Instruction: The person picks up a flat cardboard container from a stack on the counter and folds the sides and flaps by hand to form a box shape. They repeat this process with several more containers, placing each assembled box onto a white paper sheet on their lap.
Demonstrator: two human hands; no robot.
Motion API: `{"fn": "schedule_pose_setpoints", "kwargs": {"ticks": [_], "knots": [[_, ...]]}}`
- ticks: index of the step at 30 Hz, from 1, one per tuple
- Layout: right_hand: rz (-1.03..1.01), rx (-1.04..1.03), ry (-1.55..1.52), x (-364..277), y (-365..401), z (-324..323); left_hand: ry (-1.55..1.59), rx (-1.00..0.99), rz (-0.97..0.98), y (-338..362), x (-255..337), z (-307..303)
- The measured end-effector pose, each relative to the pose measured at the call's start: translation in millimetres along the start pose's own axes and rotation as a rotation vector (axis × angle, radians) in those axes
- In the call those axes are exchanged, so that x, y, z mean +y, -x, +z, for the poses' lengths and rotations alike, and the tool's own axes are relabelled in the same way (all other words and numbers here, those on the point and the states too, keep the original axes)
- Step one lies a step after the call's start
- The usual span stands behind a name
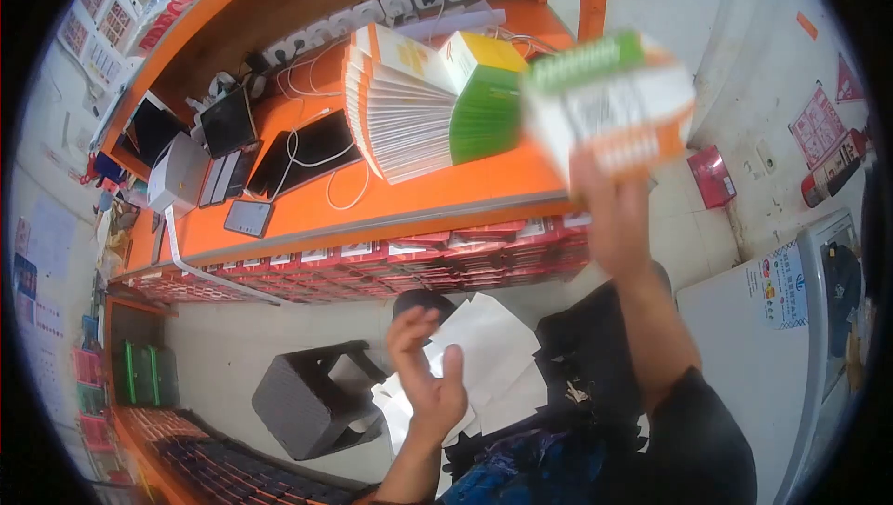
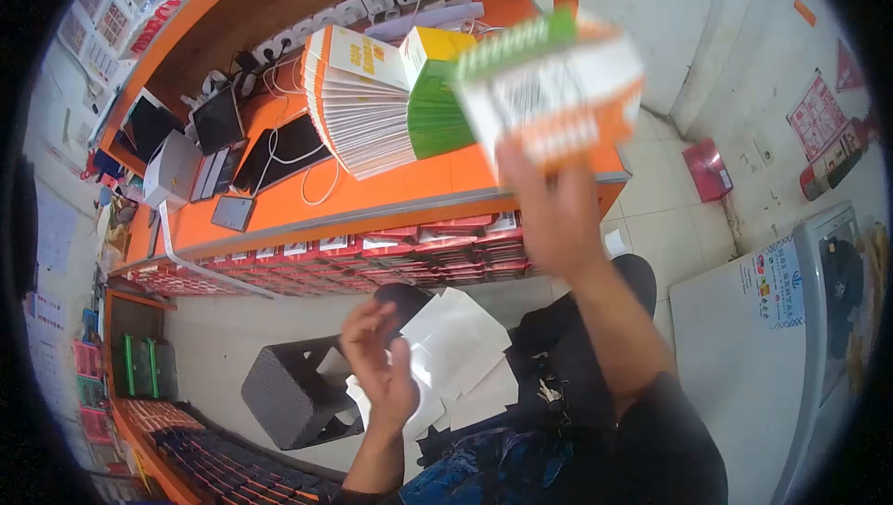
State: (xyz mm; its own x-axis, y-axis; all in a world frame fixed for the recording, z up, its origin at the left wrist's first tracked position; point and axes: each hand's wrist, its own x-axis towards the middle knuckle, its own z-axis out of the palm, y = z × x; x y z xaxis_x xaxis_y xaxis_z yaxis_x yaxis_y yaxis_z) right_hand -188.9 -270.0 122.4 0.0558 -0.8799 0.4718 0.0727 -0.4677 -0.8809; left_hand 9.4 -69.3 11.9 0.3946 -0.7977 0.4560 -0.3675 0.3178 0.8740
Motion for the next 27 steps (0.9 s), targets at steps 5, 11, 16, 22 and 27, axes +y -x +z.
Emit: {"fn": "schedule_pose_setpoints", "kwargs": {"ticks": [5, 11, 16, 22, 27], "knots": [[-0.231, -0.019, 0.447, 27.7, -150.0, 26.5, 0.038, -0.038, -0.136, 29.1, -10.8, 11.9], [-0.341, -0.13, 0.895, 45.3, -148.9, 61.8, 0.039, 0.009, -0.229, 41.0, -26.5, -4.2], [-0.328, -0.119, 0.9, 50.7, -156.7, 54.9, 0.024, 0.011, -0.288, 36.2, -34.5, -17.2], [-0.276, -0.047, 0.758, 48.0, -165.2, 47.0, 0.093, 0.015, -0.319, 33.2, -46.8, -7.8], [-0.362, -0.18, 0.755, 54.3, -157.4, 53.6, 0.112, -0.011, -0.35, 32.6, -43.3, 7.5]]}}
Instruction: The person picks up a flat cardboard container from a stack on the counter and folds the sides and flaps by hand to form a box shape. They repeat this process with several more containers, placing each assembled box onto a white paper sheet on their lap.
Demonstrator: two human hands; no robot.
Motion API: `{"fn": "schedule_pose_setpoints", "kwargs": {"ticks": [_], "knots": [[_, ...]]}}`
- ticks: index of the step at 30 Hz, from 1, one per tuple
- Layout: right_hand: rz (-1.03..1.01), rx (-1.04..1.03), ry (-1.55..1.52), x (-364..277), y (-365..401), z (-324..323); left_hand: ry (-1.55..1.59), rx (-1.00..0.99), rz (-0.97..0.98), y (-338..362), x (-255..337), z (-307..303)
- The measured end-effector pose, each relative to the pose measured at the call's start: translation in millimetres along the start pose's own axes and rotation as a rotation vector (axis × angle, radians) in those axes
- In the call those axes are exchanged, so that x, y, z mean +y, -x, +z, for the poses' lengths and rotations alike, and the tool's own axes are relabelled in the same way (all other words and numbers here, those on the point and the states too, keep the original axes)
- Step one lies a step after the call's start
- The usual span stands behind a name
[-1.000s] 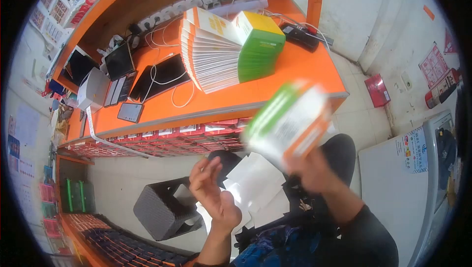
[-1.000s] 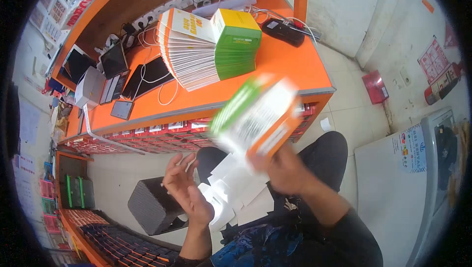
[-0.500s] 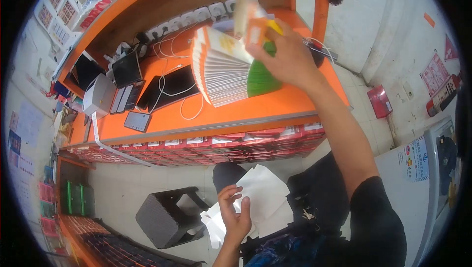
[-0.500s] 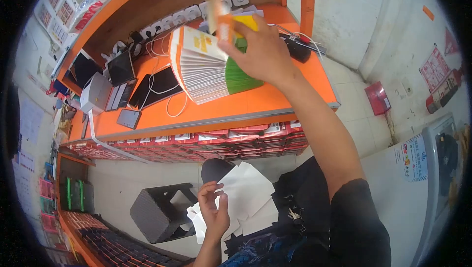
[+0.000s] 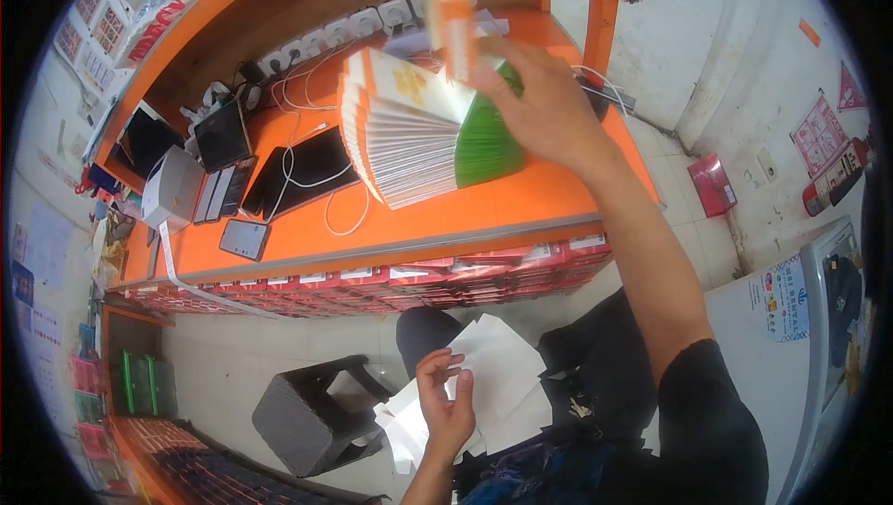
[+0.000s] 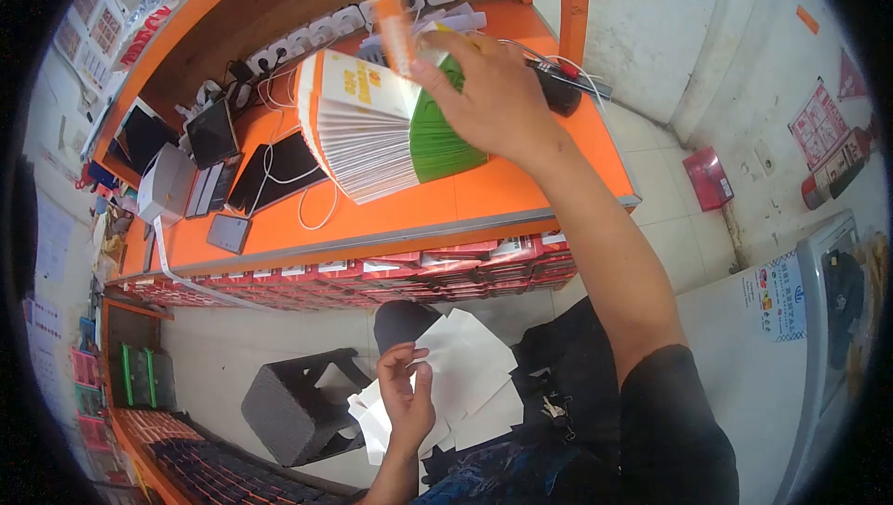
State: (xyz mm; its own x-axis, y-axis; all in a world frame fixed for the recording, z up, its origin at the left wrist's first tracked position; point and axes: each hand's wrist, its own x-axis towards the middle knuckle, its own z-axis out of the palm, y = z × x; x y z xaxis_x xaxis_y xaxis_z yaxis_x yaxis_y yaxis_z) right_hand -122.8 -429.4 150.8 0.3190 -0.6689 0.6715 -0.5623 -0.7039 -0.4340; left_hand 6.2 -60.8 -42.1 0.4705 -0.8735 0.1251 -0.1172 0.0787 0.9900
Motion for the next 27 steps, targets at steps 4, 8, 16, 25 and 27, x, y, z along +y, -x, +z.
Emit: {"fn": "schedule_pose_setpoints", "kwargs": {"ticks": [4, 8, 16, 25, 27], "knots": [[-0.209, 0.076, 0.04, 0.2, 8.6, 11.2, -0.021, -0.017, -0.006, 0.7, 1.5, -0.9], [-0.304, 0.118, 0.169, -10.2, 23.1, 19.6, -0.024, 0.0, -0.01, 0.7, -4.5, -8.2], [-0.376, 0.14, 0.314, -18.4, 33.0, 33.4, -0.468, -0.096, 0.63, -91.9, 96.8, -9.9], [-0.102, -0.273, 0.247, -32.7, -3.3, 13.1, -1.367, 0.008, 1.186, -312.8, 197.8, 41.8], [-0.151, -0.195, 0.282, -27.1, 10.5, 21.2, -1.666, -0.179, 0.885, -333.3, 184.8, 34.8]]}}
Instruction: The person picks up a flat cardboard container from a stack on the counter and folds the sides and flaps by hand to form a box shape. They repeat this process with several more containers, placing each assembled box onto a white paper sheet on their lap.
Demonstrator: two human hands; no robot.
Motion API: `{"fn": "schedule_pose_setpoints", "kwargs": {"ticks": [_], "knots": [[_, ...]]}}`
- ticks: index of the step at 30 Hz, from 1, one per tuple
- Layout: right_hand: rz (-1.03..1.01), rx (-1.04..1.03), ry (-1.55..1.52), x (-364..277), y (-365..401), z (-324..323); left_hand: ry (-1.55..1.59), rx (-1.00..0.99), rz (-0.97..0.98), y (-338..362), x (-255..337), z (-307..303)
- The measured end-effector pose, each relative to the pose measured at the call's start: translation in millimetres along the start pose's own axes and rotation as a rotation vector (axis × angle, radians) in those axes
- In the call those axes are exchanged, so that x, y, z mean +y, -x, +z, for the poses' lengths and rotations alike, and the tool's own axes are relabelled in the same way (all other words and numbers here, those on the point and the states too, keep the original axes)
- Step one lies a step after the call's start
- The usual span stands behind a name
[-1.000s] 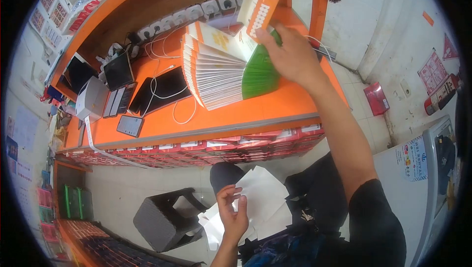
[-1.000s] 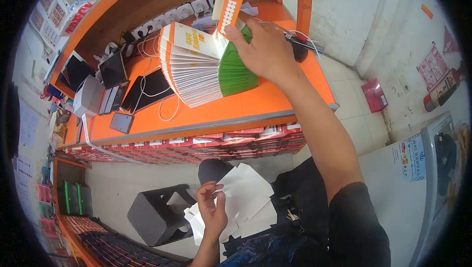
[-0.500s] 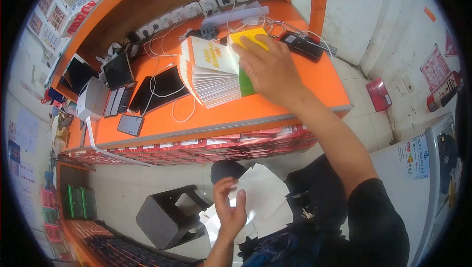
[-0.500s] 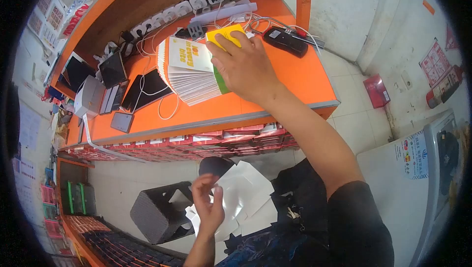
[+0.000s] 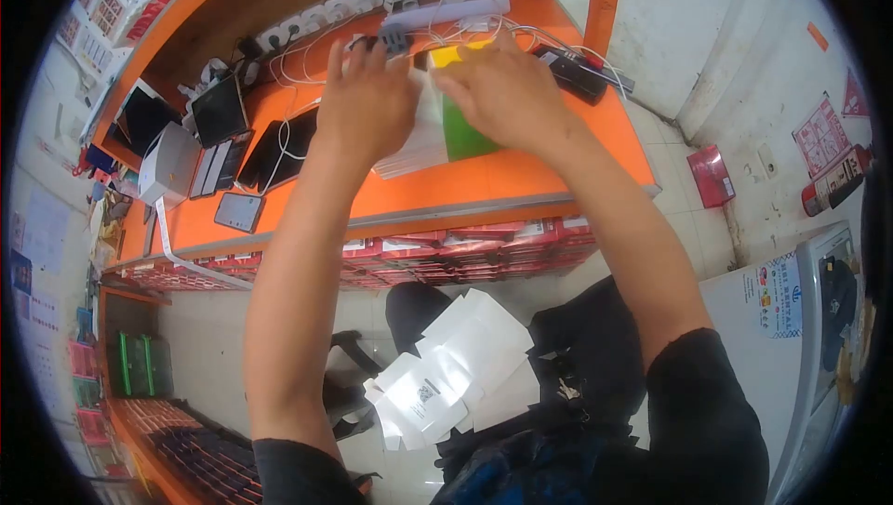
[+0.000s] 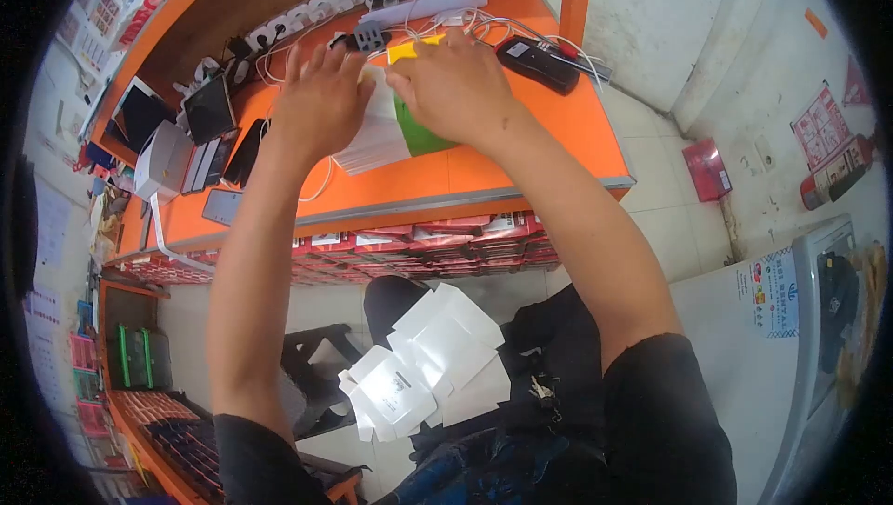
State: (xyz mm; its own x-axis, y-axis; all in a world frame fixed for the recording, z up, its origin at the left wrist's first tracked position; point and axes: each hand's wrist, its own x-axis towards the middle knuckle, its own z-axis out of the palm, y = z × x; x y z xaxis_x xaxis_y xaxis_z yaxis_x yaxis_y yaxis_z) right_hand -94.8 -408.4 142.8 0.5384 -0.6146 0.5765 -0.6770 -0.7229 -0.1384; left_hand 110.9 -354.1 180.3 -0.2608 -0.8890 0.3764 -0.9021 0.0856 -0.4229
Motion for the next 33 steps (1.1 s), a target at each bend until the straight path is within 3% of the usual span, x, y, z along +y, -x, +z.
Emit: {"fn": "schedule_pose_setpoints", "kwargs": {"ticks": [1, 4, 6, 7, 12, 14, 16, 18, 19, 20, 22, 24, 26, 28, 30, 31, 33], "knots": [[-0.032, 0.089, 0.049, 3.9, 2.1, 6.5, -0.005, 0.007, 0.006, 4.1, -1.7, 9.9], [-0.017, 0.1, 0.026, 4.2, 3.4, 17.5, 0.059, 0.015, 0.005, 24.9, 1.9, 41.9], [-0.025, 0.12, 0.027, 6.6, 6.0, 21.4, 0.451, -0.027, -0.114, 33.5, 2.5, 62.9], [-0.04, 0.139, 0.033, 7.0, 6.1, 22.7, 0.485, 0.04, -0.12, 38.8, 5.4, 72.9], [-0.068, 0.239, -0.061, 10.9, 22.1, 33.7, 0.35, 0.084, -0.116, 70.6, 29.8, 37.1], [-0.069, 0.243, -0.072, 11.3, 25.6, 29.4, 0.387, 0.371, -0.139, 96.5, 55.1, 15.0], [-0.061, 0.344, -0.095, 8.0, 43.9, 26.8, 0.487, 0.303, -0.124, 143.6, 92.6, -1.8], [-0.075, 0.405, -0.066, -0.8, 74.2, 8.1, 0.753, 0.042, -0.016, 204.9, 125.8, 9.5], [-0.103, 0.46, -0.041, -8.3, 100.5, 4.5, 0.784, -0.113, -0.054, 231.1, 145.8, 2.1], [-0.069, 0.405, -0.062, -14.4, 132.2, 7.7, 0.814, -0.276, -0.099, 258.3, 165.8, -7.7], [-0.088, 0.364, -0.394, -23.4, 191.5, 12.1, 0.843, -0.451, -0.14, 312.4, 195.0, -2.9], [0.025, 0.136, -0.545, -34.8, 252.4, 30.4, 0.769, -0.657, -0.182, 337.1, 209.3, -5.9], [0.227, -0.114, -0.627, -52.9, 315.6, 51.1, 0.746, -0.736, -0.18, 353.9, 213.0, -6.9], [0.34, -0.196, -0.622, -60.4, 341.1, 58.8, 0.715, -0.675, -0.195, 358.2, 212.8, 3.9], [0.783, -0.669, -0.913, -66.4, 359.6, 61.9, 0.735, -0.683, -0.19, 358.3, 205.1, 3.8], [0.793, -0.668, -0.915, -66.5, 367.4, 67.7, 0.789, -0.667, -0.195, 357.6, 200.7, 5.6], [0.712, -0.423, -1.0, -66.9, 373.1, 73.4, 0.845, -0.605, -0.201, 349.2, 197.6, -0.5]]}}
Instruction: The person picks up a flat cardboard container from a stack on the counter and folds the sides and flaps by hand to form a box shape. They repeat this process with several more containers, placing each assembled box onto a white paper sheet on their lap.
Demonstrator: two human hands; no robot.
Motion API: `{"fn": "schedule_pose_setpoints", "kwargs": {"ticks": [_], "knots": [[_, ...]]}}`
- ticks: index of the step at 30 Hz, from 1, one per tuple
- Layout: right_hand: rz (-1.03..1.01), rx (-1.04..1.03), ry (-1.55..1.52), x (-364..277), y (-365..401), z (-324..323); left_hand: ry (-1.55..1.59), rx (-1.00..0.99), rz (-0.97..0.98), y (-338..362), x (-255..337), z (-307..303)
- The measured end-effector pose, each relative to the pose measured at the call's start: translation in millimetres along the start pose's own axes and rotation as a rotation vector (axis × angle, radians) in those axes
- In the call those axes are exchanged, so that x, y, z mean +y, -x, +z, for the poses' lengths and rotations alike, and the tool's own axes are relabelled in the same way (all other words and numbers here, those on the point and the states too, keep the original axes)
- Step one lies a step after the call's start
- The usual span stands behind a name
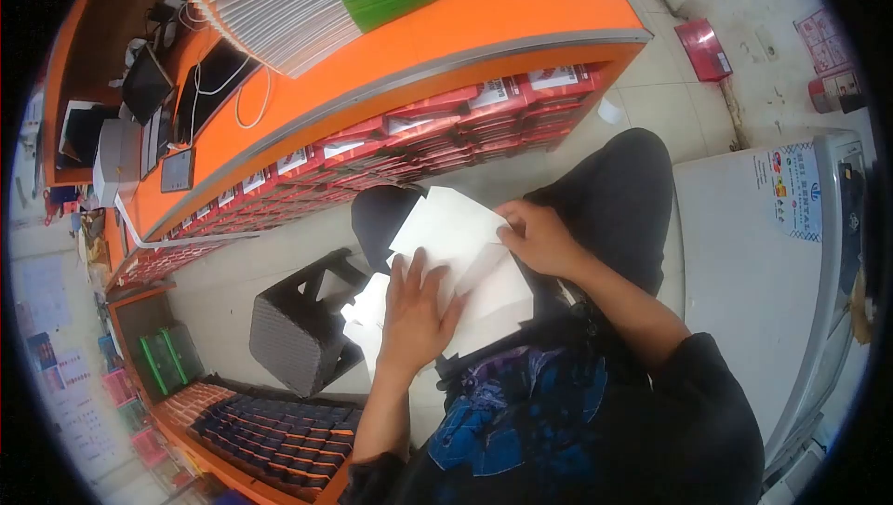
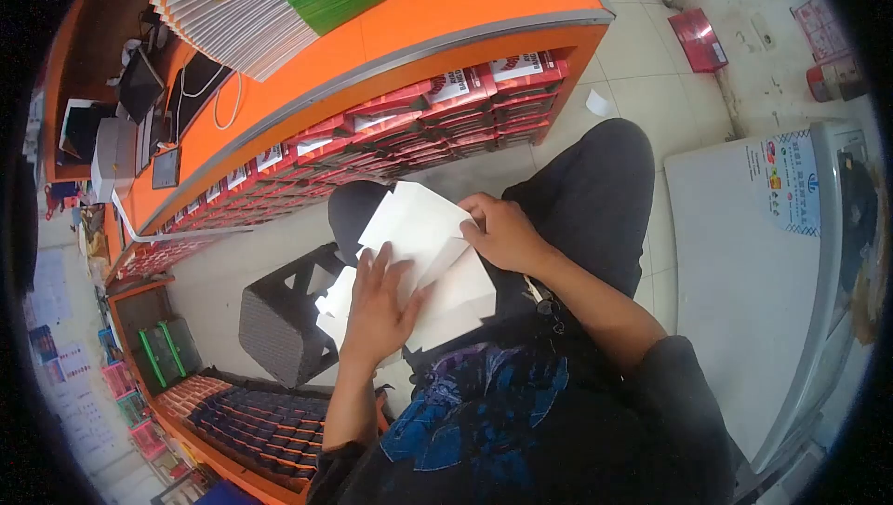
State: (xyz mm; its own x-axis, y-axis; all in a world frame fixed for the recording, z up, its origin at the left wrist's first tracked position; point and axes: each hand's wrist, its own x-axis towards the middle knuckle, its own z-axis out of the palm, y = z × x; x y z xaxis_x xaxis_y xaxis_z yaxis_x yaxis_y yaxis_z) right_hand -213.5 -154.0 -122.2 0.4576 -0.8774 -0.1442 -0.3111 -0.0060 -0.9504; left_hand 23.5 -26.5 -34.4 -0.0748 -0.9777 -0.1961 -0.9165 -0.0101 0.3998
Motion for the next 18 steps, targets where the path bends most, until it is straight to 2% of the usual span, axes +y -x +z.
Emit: {"fn": "schedule_pose_setpoints", "kwargs": {"ticks": [4, 6, 7, 9, 11, 13, 14, 15, 16, 17, 18], "knots": [[0.067, -0.022, -0.01, -16.9, 2.6, -14.8, -0.063, 0.116, 0.143, -5.8, 16.7, -7.8], [0.146, -0.086, -0.086, -20.2, 3.1, -17.5, 0.189, 0.146, 0.137, -8.6, 12.2, 4.1], [0.148, -0.086, -0.086, -14.0, 5.2, -14.2, 0.191, 0.144, 0.137, -7.7, 11.7, 3.1], [0.062, 0.066, -0.123, 12.6, 14.5, 0.7, 0.274, 0.263, 0.038, -4.6, 12.2, -7.1], [0.032, 0.05, -0.13, 39.7, 25.7, 16.8, 0.281, 0.345, -0.036, 1.4, 12.2, -22.6], [-0.003, 0.032, -0.141, 39.5, 28.6, 20.8, 0.307, 0.47, -0.069, 7.6, 16.7, -40.0], [0.086, -0.077, -0.129, 25.1, 28.3, 17.4, 0.302, 0.472, -0.072, 11.7, 15.5, -42.3], [0.172, -0.185, -0.115, 11.2, 27.5, 12.8, 0.48, 0.53, -0.116, 16.1, 14.3, -44.1], [0.166, -0.191, -0.117, 0.4, 25.4, 7.3, 0.658, 0.587, -0.16, 19.6, 13.6, -46.3], [0.216, -0.287, -0.059, -9.9, 21.9, 0.1, 0.653, 0.592, -0.162, 21.0, 14.6, -51.0], [0.263, -0.383, 0.003, -19.8, 19.3, -6.3, 0.774, 0.666, -0.155, 20.7, 16.8, -57.6]]}}
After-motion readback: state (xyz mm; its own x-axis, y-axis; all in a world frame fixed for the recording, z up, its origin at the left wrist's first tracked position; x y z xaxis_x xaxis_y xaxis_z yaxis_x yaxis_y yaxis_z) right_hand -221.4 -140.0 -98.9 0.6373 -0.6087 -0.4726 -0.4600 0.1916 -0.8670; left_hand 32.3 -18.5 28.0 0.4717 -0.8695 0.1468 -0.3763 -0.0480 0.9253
